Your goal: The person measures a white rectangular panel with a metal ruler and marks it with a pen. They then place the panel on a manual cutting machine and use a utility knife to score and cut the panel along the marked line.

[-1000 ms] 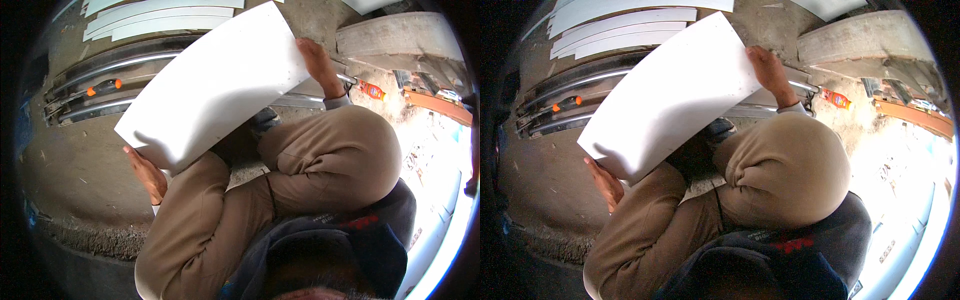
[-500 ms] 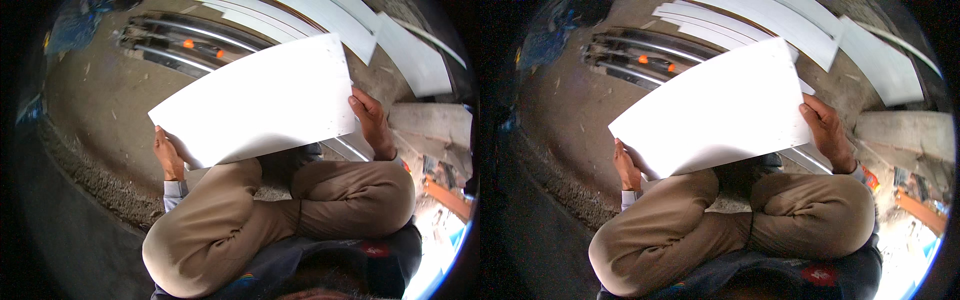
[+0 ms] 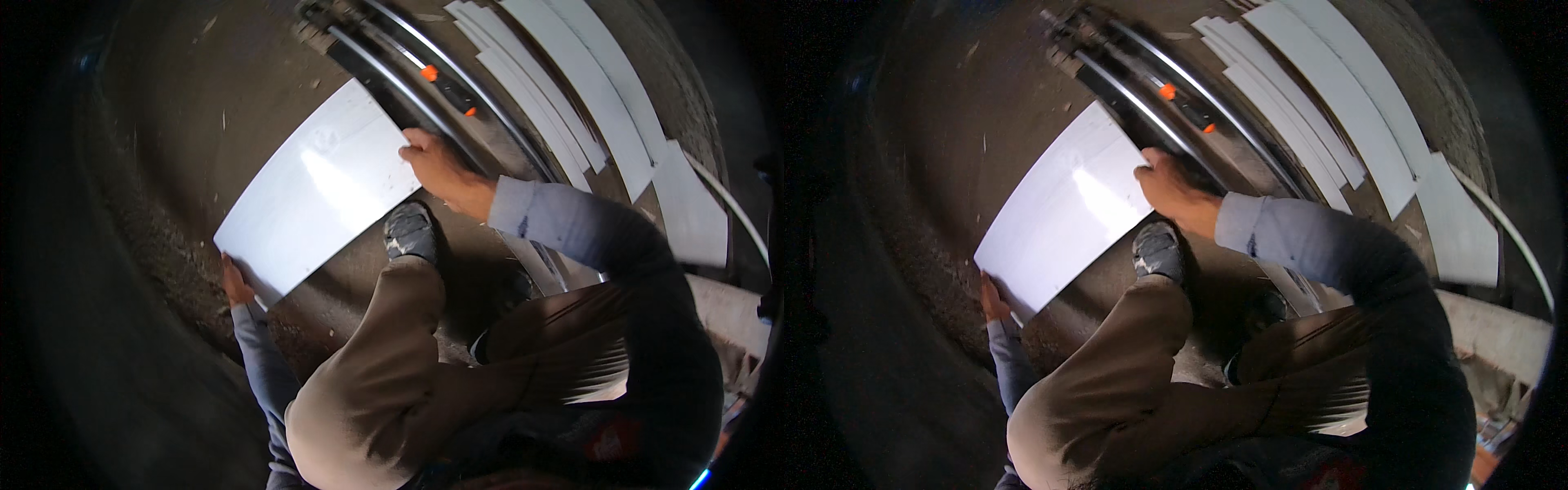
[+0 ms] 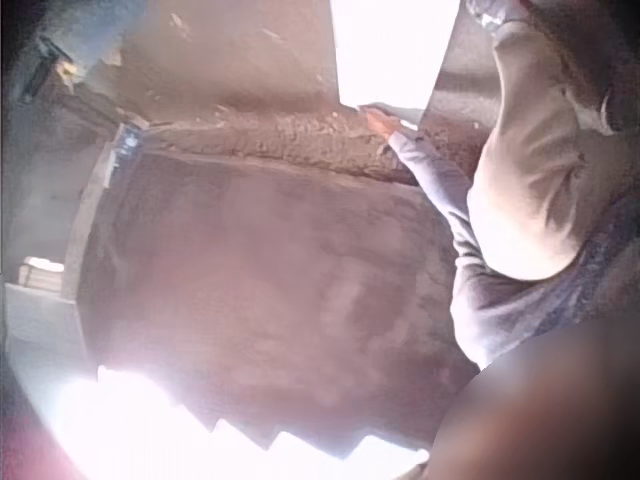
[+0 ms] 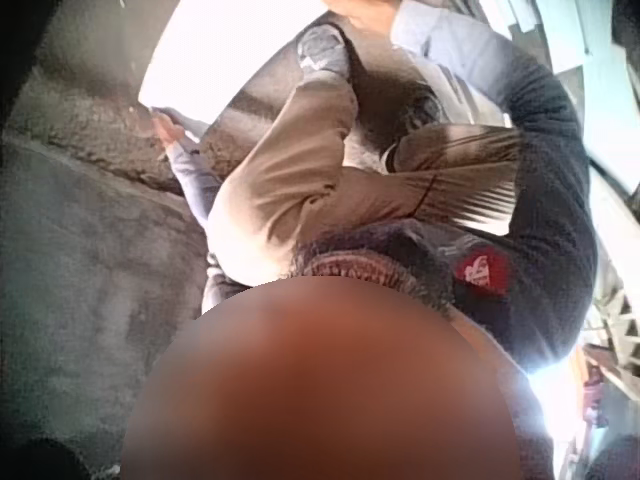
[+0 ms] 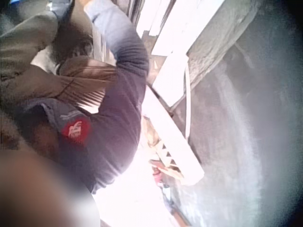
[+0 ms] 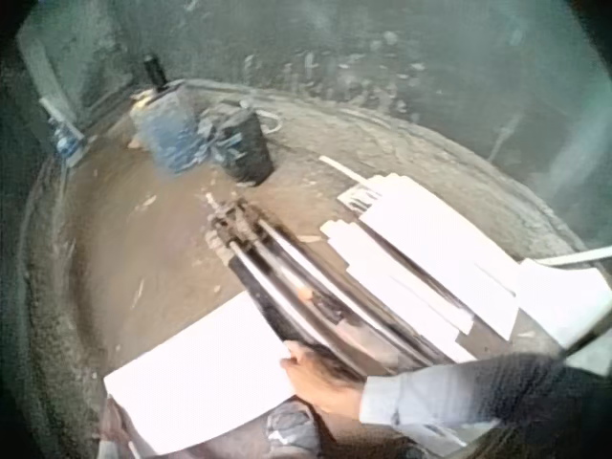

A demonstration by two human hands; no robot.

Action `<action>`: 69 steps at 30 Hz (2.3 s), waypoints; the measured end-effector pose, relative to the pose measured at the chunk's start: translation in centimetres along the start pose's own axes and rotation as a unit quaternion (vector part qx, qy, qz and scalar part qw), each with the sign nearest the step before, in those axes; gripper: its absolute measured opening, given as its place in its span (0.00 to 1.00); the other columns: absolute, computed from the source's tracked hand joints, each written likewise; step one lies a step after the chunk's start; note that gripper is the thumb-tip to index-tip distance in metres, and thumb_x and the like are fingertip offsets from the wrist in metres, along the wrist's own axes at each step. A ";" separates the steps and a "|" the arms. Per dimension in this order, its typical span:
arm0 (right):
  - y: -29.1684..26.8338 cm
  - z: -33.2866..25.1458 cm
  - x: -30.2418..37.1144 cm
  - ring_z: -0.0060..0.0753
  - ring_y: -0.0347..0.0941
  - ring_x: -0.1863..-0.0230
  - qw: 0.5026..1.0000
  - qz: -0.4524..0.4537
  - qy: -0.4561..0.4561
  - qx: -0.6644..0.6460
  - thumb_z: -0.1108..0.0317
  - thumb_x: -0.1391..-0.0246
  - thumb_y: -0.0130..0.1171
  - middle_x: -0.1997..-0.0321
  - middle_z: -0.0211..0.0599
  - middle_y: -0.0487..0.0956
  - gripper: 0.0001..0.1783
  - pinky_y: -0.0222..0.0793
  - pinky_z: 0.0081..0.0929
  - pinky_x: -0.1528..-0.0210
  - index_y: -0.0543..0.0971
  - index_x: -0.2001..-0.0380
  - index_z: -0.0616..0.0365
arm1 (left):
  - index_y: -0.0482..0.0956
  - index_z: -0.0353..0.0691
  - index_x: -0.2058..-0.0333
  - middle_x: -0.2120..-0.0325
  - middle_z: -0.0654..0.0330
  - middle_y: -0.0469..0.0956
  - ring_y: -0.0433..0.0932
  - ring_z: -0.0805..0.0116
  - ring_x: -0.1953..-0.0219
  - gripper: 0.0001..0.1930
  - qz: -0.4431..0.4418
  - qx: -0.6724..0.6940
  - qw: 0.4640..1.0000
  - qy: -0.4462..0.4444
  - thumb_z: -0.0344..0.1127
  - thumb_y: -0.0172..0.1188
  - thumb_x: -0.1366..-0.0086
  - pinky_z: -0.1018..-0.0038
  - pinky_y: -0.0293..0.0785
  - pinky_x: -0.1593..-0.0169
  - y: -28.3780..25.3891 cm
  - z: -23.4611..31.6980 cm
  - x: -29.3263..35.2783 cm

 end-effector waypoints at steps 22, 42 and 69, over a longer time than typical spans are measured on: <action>-3.1 -10.8 -3.3 0.59 0.73 0.41 0.792 0.293 -0.377 0.381 0.61 0.32 0.60 0.36 0.53 0.72 0.24 0.70 0.56 0.41 0.75 0.37 0.57 | 0.67 0.23 0.31 0.36 0.47 0.75 0.76 0.56 0.38 0.39 0.121 -0.025 0.989 -0.083 0.59 0.45 0.19 0.67 0.68 0.33 11.1 -5.9 -1.8; -20.9 -6.1 -20.0 0.22 0.77 0.51 0.947 0.094 -0.133 0.275 0.59 0.26 0.55 0.50 0.30 0.86 0.21 0.73 0.25 0.46 0.82 0.37 0.51 | 0.68 0.22 0.35 0.39 0.45 0.75 0.73 0.54 0.38 0.30 0.061 0.120 0.991 0.009 0.48 0.39 0.16 0.62 0.66 0.32 27.3 1.2 1.1; -12.6 -7.1 -4.1 0.47 0.83 0.65 0.876 0.058 -0.169 0.448 0.52 0.34 0.66 0.54 0.53 0.82 0.38 0.79 0.40 0.64 0.66 0.26 0.54 | 0.63 0.28 0.29 0.31 0.39 0.68 0.66 0.41 0.27 0.44 -0.056 0.055 0.996 -0.036 0.60 0.63 0.28 0.51 0.62 0.24 29.0 2.0 1.1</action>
Point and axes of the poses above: each hand's wrist, its own x-axis away from the middle knuckle, its own y-axis out of the palm, z = x × y, the point moved 8 cm from there along -x, towards the middle knuckle
